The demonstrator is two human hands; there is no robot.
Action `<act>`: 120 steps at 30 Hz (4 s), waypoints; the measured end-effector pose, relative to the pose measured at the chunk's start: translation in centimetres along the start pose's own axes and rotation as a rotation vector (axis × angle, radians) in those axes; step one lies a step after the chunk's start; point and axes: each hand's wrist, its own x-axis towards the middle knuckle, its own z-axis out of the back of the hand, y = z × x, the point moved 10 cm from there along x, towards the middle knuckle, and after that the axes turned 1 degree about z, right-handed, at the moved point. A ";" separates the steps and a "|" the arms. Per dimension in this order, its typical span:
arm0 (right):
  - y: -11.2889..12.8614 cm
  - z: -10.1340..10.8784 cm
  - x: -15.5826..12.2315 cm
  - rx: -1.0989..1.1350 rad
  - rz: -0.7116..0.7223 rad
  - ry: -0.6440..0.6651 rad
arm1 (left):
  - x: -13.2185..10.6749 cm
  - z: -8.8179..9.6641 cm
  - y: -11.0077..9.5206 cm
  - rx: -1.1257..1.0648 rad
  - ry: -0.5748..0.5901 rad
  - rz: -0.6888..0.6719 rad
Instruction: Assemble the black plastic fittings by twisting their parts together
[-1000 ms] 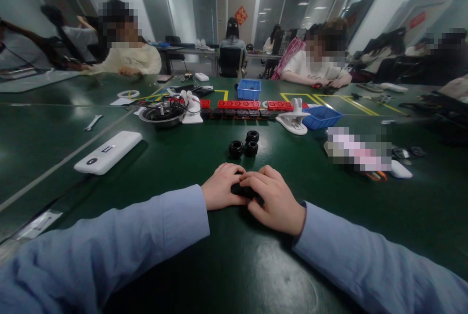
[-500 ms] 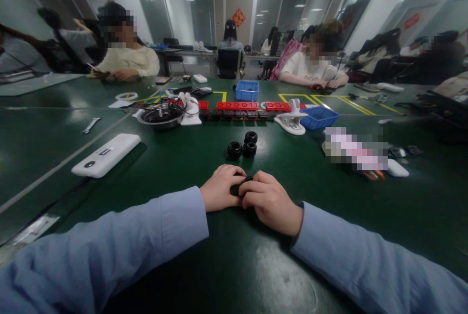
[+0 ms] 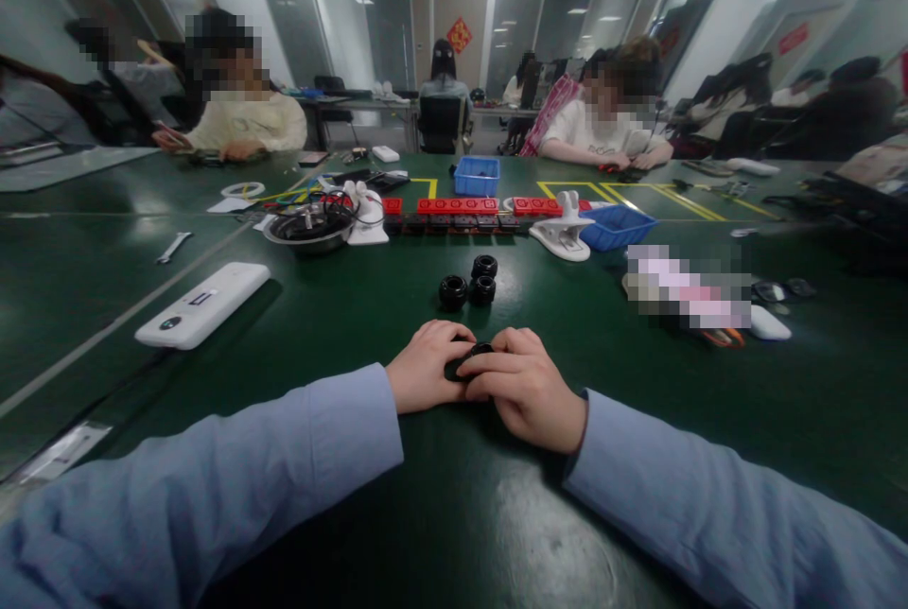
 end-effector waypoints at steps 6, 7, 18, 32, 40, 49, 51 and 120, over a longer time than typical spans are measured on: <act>-0.5 2.1 0.5 -0.097 -0.142 -0.052 | -0.1 0.0 0.0 -0.020 -0.015 -0.018; -0.9 2.3 0.6 -0.121 -0.190 -0.050 | -0.1 0.0 0.0 -0.021 -0.015 -0.021; -2.9 0.8 0.5 -0.370 -0.417 0.185 | -0.2 0.0 0.2 -0.027 -0.017 -0.007; -2.4 -0.3 0.2 -0.409 -0.329 0.160 | -0.1 0.0 -0.1 -0.011 -0.015 -0.022; -2.4 -0.6 0.3 -0.337 -0.306 0.181 | -0.1 0.0 -0.1 -0.009 -0.005 -0.013; -2.0 -0.9 0.3 -0.143 -0.264 0.173 | -0.1 -0.1 0.0 -0.001 0.006 -0.001; -1.9 -1.0 0.2 -0.114 -0.246 0.163 | -0.1 -0.1 0.1 -0.003 0.008 0.001; -3.0 -0.4 0.3 -0.241 -0.342 0.134 | -0.2 0.0 -0.1 0.007 0.008 -0.005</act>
